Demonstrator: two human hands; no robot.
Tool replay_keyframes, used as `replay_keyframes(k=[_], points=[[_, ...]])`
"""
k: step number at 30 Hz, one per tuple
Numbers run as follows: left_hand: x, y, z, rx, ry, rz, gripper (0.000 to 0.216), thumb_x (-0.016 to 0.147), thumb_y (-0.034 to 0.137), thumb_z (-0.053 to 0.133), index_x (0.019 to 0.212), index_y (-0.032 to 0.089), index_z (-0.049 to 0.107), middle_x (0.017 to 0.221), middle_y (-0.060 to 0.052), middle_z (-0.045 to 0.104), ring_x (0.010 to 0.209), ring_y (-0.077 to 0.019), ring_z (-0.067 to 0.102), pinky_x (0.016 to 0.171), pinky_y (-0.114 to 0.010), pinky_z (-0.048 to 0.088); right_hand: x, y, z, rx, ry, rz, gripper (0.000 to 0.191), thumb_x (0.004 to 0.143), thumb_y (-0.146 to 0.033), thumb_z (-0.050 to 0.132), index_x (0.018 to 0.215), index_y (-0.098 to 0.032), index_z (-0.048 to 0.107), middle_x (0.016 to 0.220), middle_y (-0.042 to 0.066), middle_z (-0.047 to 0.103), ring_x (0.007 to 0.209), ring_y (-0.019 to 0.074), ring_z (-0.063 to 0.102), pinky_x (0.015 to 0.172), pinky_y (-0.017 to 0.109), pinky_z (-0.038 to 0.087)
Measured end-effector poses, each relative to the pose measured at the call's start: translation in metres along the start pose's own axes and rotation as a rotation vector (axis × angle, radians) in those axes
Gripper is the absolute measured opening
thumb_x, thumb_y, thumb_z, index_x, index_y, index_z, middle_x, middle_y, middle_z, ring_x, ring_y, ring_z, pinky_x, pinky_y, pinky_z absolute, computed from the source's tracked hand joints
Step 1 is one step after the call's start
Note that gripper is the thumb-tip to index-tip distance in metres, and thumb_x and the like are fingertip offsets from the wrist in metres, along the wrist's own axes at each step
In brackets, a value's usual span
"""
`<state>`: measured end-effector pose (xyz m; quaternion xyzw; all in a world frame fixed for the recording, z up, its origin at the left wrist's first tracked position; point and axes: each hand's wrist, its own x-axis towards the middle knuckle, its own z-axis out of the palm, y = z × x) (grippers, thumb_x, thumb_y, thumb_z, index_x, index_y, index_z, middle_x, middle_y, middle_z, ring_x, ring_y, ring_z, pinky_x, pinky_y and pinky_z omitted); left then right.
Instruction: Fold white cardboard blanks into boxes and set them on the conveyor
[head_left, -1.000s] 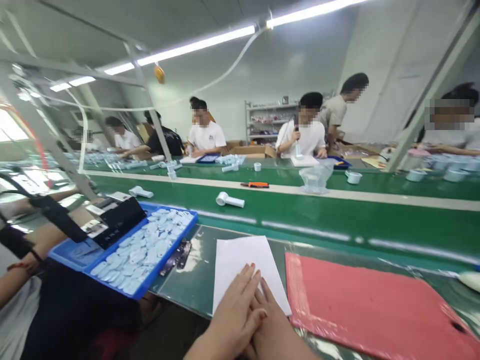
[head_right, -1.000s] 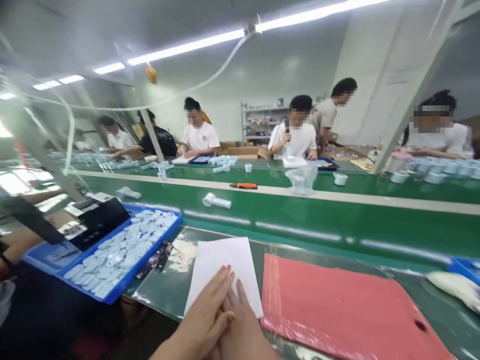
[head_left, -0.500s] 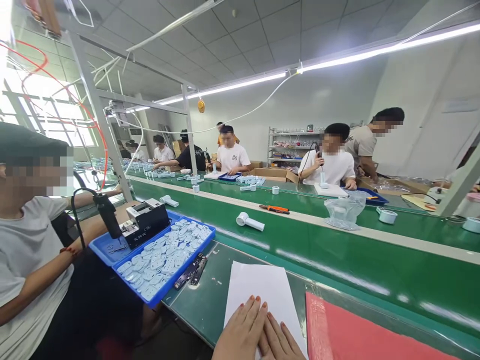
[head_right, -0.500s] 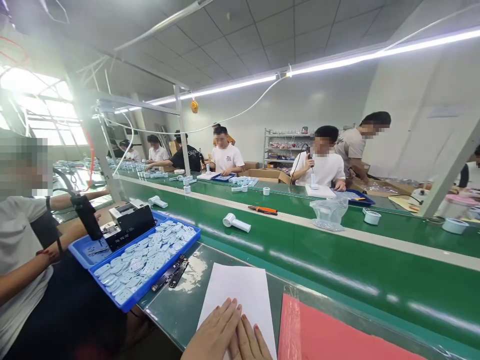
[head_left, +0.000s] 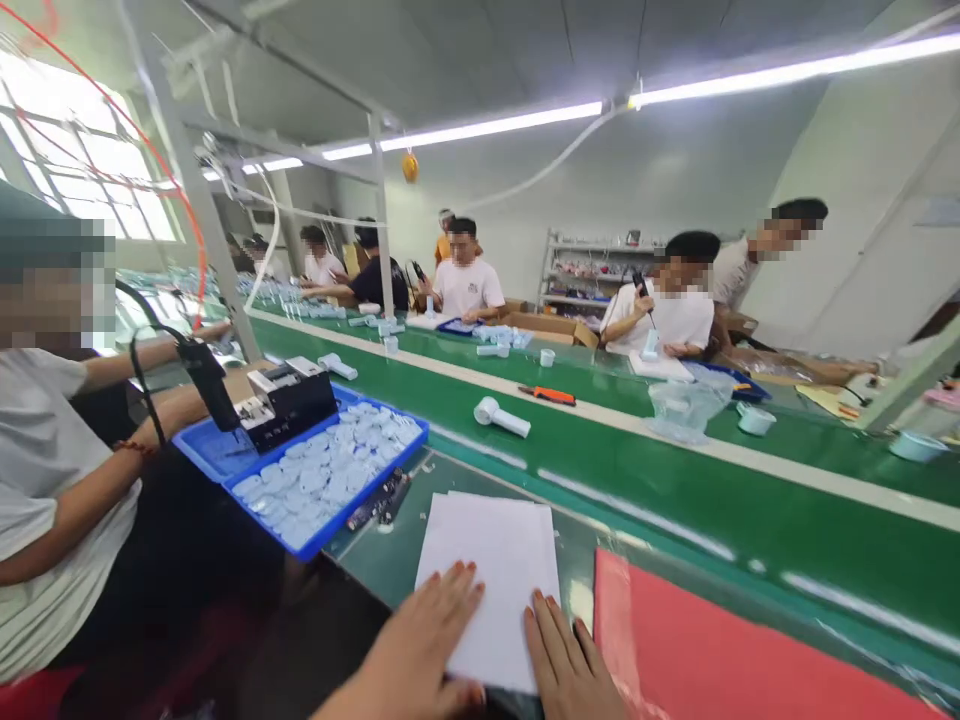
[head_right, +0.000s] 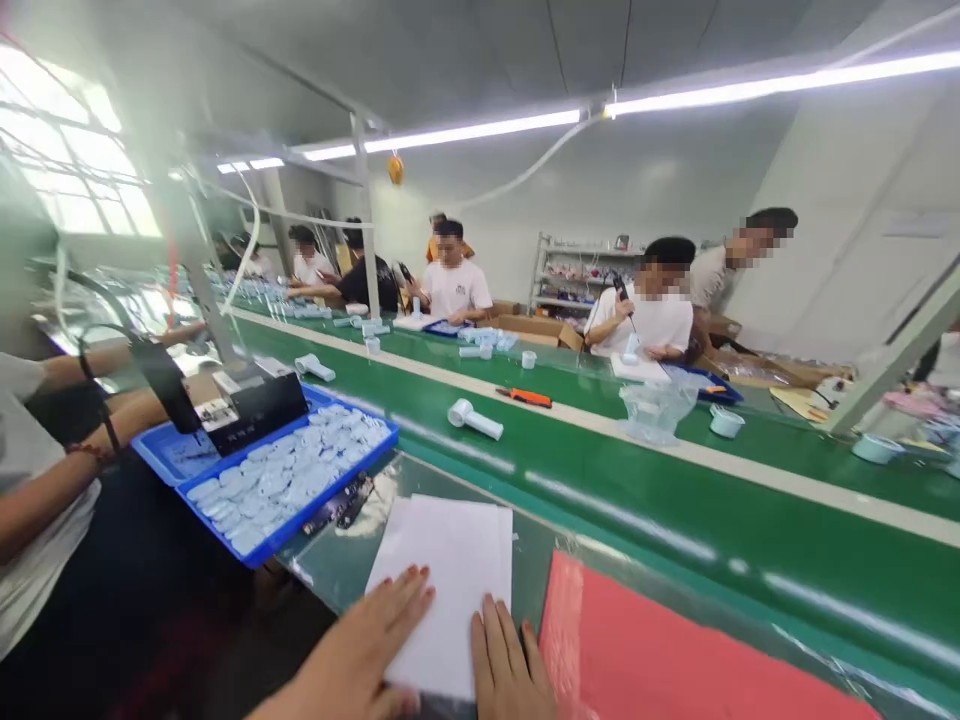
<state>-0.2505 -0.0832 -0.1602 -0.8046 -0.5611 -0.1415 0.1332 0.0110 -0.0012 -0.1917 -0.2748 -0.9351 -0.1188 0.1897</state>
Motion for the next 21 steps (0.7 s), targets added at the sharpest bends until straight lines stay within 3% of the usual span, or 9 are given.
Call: replay_keyframes(k=[2,5,7,11,13,16,21], points=[[-0.005,-0.007,-0.019,-0.030,-0.113,-0.057,0.089,0.099,0.074,0.038,0.166,0.023,0.012,0.163,-0.012,0.041,0.148,-0.0310,0.048,0.119,-0.046,0.046,0.006,-0.008,-0.033,0.060,-0.187,0.049,0.087,0.085,-0.053,0.078,0.155,-0.009,0.050,0.161,0.020,0.040,0.143,0.0451,0.049,0.111,0.059,0.050],[-0.005,-0.027,-0.041,-0.067,-0.237,-0.137,0.078,0.103,0.069,0.034,0.163,0.020,0.032,0.164,-0.014,0.041,0.152,-0.0315,0.042,0.123,-0.048,0.039,0.024,-0.015,-0.070,0.114,-0.423,0.159,0.091,0.088,-0.049,0.077,0.160,-0.007,0.040,0.167,0.020,0.025,0.153,0.0417,0.035,0.124,0.059,0.036],[0.002,-0.037,-0.049,-0.071,-0.263,-0.171,0.077,0.104,0.066,0.030,0.160,0.014,0.040,0.163,-0.019,0.041,0.151,-0.0354,0.042,0.122,-0.053,0.039,0.031,-0.017,-0.081,0.141,-0.499,0.179,0.091,0.089,-0.046,0.077,0.161,-0.006,0.038,0.168,0.021,0.022,0.155,0.0407,0.031,0.126,0.058,0.033],[0.034,-0.040,-0.045,-0.055,-0.248,-0.156,0.077,0.106,0.064,0.026,0.159,0.010,0.040,0.167,-0.022,0.034,0.156,-0.0359,0.032,0.125,-0.053,0.035,0.030,-0.017,-0.079,0.162,-0.484,0.157,0.095,0.088,-0.045,0.078,0.161,-0.004,0.035,0.168,0.023,0.020,0.156,0.0414,0.029,0.125,0.060,0.032],[0.056,-0.038,-0.033,-0.074,-0.246,-0.097,0.076,0.106,0.065,0.027,0.161,0.014,0.037,0.168,-0.017,0.035,0.157,-0.0313,0.031,0.126,-0.047,0.034,0.026,-0.016,-0.076,0.165,-0.454,0.149,0.092,0.090,-0.045,0.076,0.161,-0.002,0.034,0.168,0.025,0.020,0.156,0.0421,0.029,0.125,0.063,0.031],[0.082,-0.037,-0.013,-0.110,-0.249,-0.033,0.077,0.105,0.066,0.029,0.159,0.012,0.039,0.165,-0.019,0.039,0.155,-0.0315,0.035,0.124,-0.047,0.035,0.020,-0.014,-0.077,0.190,-0.417,0.174,0.086,0.095,-0.050,0.069,0.161,-0.004,0.036,0.169,0.023,0.023,0.156,0.0414,0.028,0.126,0.064,0.027],[0.090,-0.040,-0.003,-0.149,-0.231,0.024,0.069,0.107,0.063,0.028,0.162,0.021,0.036,0.170,-0.017,0.030,0.158,-0.0329,0.028,0.126,-0.055,0.029,0.017,-0.015,-0.081,0.223,-0.325,0.185,0.085,0.096,-0.062,0.063,0.163,-0.017,0.036,0.172,0.018,0.017,0.159,0.0407,0.021,0.125,0.068,0.024]])
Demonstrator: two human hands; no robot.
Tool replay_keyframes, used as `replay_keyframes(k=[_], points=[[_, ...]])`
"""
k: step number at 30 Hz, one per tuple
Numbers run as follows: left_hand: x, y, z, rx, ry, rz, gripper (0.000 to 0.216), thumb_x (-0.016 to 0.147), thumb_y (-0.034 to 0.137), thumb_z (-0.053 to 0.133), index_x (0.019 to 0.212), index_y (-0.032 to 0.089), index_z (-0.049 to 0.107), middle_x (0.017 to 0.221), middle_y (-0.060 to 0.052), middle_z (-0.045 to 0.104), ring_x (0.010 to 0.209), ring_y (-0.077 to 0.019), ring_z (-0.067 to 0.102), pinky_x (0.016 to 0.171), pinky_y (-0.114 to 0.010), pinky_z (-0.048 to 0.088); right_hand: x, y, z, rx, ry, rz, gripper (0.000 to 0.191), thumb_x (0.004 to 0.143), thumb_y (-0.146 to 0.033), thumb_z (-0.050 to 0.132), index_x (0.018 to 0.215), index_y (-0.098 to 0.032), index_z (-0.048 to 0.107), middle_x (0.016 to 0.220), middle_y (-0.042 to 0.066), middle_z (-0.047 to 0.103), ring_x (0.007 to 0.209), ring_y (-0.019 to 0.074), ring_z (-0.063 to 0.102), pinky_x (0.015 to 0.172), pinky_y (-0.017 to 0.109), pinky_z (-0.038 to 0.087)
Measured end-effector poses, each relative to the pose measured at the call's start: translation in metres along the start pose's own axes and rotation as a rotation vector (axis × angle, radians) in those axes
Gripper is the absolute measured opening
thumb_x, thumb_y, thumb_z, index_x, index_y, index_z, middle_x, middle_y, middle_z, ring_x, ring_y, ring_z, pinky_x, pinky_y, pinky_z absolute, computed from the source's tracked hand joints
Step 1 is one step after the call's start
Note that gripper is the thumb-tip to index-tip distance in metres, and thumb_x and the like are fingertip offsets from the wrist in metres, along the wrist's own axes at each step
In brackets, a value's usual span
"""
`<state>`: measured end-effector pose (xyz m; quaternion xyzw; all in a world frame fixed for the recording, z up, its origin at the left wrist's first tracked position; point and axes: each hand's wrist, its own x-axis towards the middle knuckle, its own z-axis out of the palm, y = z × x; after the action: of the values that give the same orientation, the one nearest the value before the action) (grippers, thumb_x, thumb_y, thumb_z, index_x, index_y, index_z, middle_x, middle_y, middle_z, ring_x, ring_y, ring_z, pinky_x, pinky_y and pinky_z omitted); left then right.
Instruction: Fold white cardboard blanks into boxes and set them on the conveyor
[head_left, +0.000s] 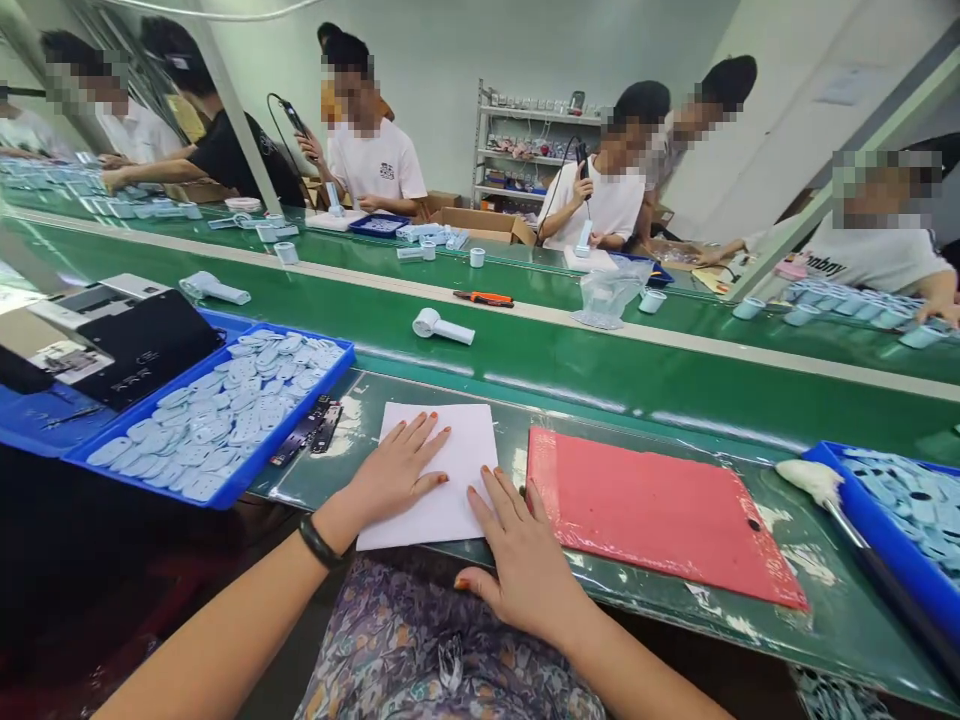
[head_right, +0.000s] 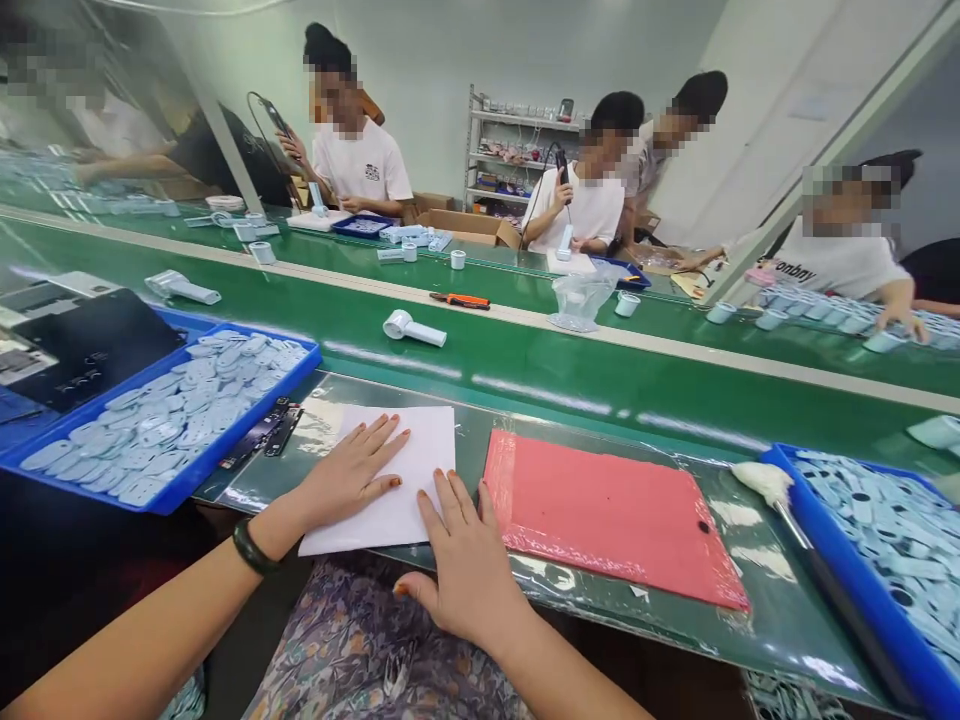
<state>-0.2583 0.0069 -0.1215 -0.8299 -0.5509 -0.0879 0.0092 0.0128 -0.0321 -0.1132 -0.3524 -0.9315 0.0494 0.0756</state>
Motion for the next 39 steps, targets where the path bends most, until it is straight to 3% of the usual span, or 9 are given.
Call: replay_keyframes(k=[4,9,12,15,18,23,33,39], points=[[0.004,0.001,-0.001,-0.013,0.003,0.034,0.066,0.105,0.065,0.032,0.160,0.030,0.039,0.170,-0.015,0.032,0.158,-0.0338,0.029,0.126,-0.058,0.028,0.004,-0.009,0.003,-0.029,0.033,-0.106,0.077,0.100,-0.055,0.061,0.164,-0.022,0.033,0.172,0.016,0.022,0.159,0.0393,0.021,0.124,0.072,0.019],[0.010,-0.003,-0.011,-0.055,0.005,0.004,0.066,0.107,0.063,0.026,0.158,0.025,0.043,0.166,-0.016,0.039,0.155,-0.0338,0.037,0.123,-0.056,0.035,0.007,-0.017,0.005,-0.031,-0.037,-0.128,0.073,0.102,-0.048,0.061,0.161,-0.016,0.036,0.169,0.019,0.029,0.156,0.0354,0.029,0.126,0.063,0.027],[-0.012,0.004,-0.028,-0.087,0.043,-0.025,0.065,0.110,0.053,0.016,0.163,0.018,0.033,0.169,-0.016,0.034,0.158,-0.0300,0.030,0.125,-0.051,0.034,0.004,-0.018,0.006,-0.035,-0.044,-0.109,0.078,0.100,-0.048,0.065,0.163,-0.015,0.032,0.171,0.020,0.023,0.158,0.0373,0.025,0.126,0.064,0.025],[-0.052,0.027,-0.036,-0.064,0.099,0.064,0.063,0.110,0.050,0.025,0.167,0.021,0.018,0.172,-0.011,0.028,0.160,-0.0277,0.024,0.129,-0.048,0.028,0.002,-0.017,0.007,-0.033,-0.043,-0.108,0.081,0.100,-0.051,0.064,0.164,-0.014,0.031,0.172,0.021,0.019,0.159,0.0384,0.022,0.126,0.066,0.022],[-0.088,0.055,-0.022,0.041,0.121,0.141,0.075,0.108,0.053,0.038,0.167,0.021,0.007,0.169,-0.011,0.034,0.157,-0.0279,0.033,0.127,-0.045,0.030,0.002,-0.017,0.009,-0.025,-0.045,-0.130,0.084,0.100,-0.056,0.060,0.165,-0.013,0.028,0.173,0.020,0.015,0.160,0.0384,0.019,0.126,0.066,0.022],[-0.108,0.077,0.011,0.104,0.165,0.013,0.080,0.106,0.055,0.040,0.167,0.017,0.005,0.169,-0.015,0.034,0.155,-0.0308,0.035,0.126,-0.046,0.029,0.002,-0.017,0.009,-0.028,-0.048,-0.135,0.092,0.099,-0.062,0.060,0.164,-0.007,0.027,0.172,0.021,0.012,0.160,0.0390,0.016,0.128,0.066,0.019],[-0.100,0.063,0.008,0.118,0.190,0.031,0.076,0.107,0.052,0.041,0.168,0.019,0.011,0.165,-0.014,0.042,0.148,-0.0291,0.047,0.121,-0.042,0.037,0.001,-0.019,0.012,-0.080,-0.024,-0.126,0.096,0.097,-0.063,0.063,0.163,-0.003,0.028,0.171,0.023,0.020,0.159,0.0384,0.020,0.128,0.062,0.022],[-0.111,0.055,0.015,0.118,0.176,-0.061,0.068,0.105,0.037,0.044,0.166,0.018,0.023,0.164,-0.015,0.043,0.152,-0.0312,0.042,0.125,-0.049,0.033,0.006,-0.018,0.006,-0.090,-0.045,-0.124,0.090,0.097,-0.057,0.065,0.162,-0.004,0.031,0.171,0.021,0.021,0.158,0.0369,0.023,0.128,0.058,0.024]])
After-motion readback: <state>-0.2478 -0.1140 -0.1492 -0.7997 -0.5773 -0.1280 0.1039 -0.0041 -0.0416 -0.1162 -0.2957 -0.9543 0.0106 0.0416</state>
